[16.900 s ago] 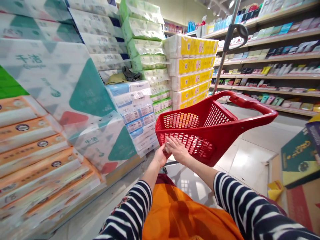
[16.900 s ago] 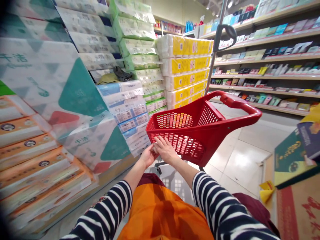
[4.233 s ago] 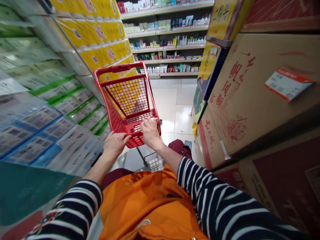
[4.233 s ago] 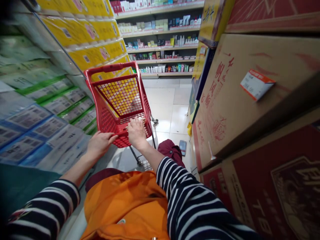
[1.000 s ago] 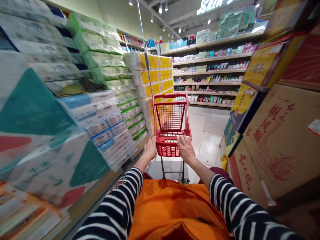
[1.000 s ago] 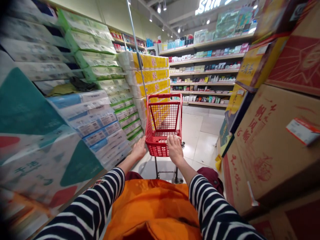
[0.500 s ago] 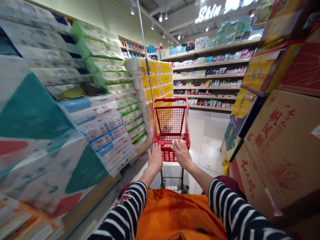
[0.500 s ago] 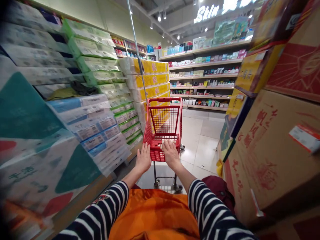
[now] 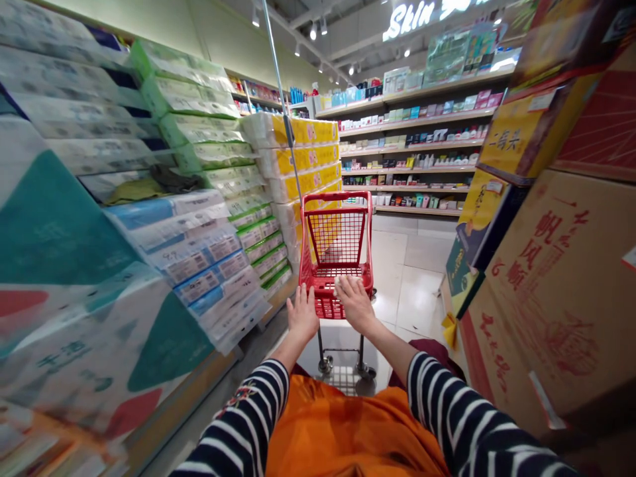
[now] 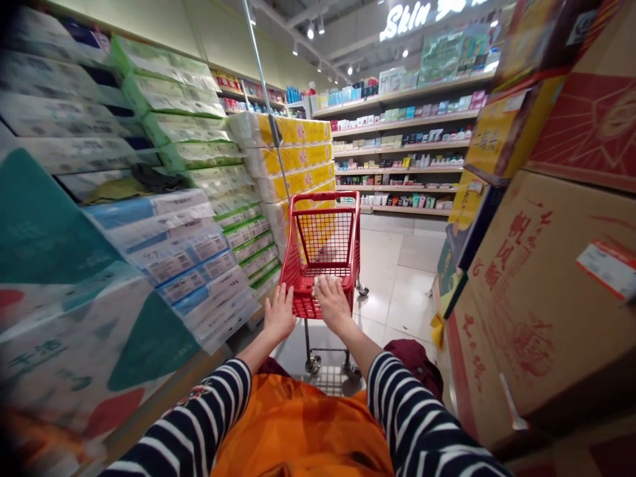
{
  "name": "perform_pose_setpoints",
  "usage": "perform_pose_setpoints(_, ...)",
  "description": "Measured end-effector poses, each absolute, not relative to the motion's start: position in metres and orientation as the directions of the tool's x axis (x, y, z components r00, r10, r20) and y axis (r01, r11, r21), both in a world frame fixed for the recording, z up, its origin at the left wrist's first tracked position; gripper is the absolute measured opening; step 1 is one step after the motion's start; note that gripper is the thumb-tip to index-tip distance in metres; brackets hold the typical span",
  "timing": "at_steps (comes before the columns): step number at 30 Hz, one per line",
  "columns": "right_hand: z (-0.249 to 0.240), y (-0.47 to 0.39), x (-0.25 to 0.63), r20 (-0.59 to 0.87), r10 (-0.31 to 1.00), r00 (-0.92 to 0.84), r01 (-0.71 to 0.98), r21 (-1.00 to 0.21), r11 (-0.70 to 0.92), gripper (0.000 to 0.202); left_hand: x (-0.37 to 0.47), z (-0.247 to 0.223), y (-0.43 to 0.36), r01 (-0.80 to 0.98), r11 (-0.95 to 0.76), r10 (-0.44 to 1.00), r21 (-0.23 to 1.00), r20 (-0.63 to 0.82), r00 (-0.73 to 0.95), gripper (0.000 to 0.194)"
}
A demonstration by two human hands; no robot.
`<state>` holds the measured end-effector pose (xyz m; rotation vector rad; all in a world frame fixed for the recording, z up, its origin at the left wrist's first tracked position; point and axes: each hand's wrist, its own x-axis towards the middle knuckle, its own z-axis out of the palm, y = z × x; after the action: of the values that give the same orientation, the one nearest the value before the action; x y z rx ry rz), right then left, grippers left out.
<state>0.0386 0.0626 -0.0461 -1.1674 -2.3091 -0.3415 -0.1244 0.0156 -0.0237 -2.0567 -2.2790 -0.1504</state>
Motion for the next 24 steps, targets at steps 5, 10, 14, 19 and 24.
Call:
perform_pose_setpoints(5,-0.052,0.076,0.092,0.6,0.702,-0.383,0.865,-0.034,0.501,0.047,-0.126,-0.022,0.018,0.993,0.103,0.99,0.057,0.091,-0.108,0.073)
perform_pose_setpoints(10,-0.061,0.071,0.054,0.607,0.671,-0.426,0.817,-0.06,0.573,0.051,-0.127,-0.017,0.026,0.989,0.092,0.994,0.113,0.055,-0.098,0.075)
perform_pose_setpoints(14,-0.059,0.063,0.018,0.547,0.599,-0.586,0.71,-0.01,0.704,0.05,-0.134,-0.013,0.03,0.99,0.072,0.997,0.118,0.032,-0.076,0.075)
perform_pose_setpoints(19,-0.053,0.077,0.052,0.561,0.672,-0.483,0.802,-0.024,0.597,0.049,-0.144,-0.012,0.033,0.986,0.062,0.998,0.153,0.009,-0.064,0.076)
perform_pose_setpoints(24,-0.057,0.089,0.073,0.586,0.69,-0.424,0.829,-0.055,0.556,0.048,-0.145,-0.015,0.04,0.976,0.07,0.997,0.206,0.02,-0.076,0.076)
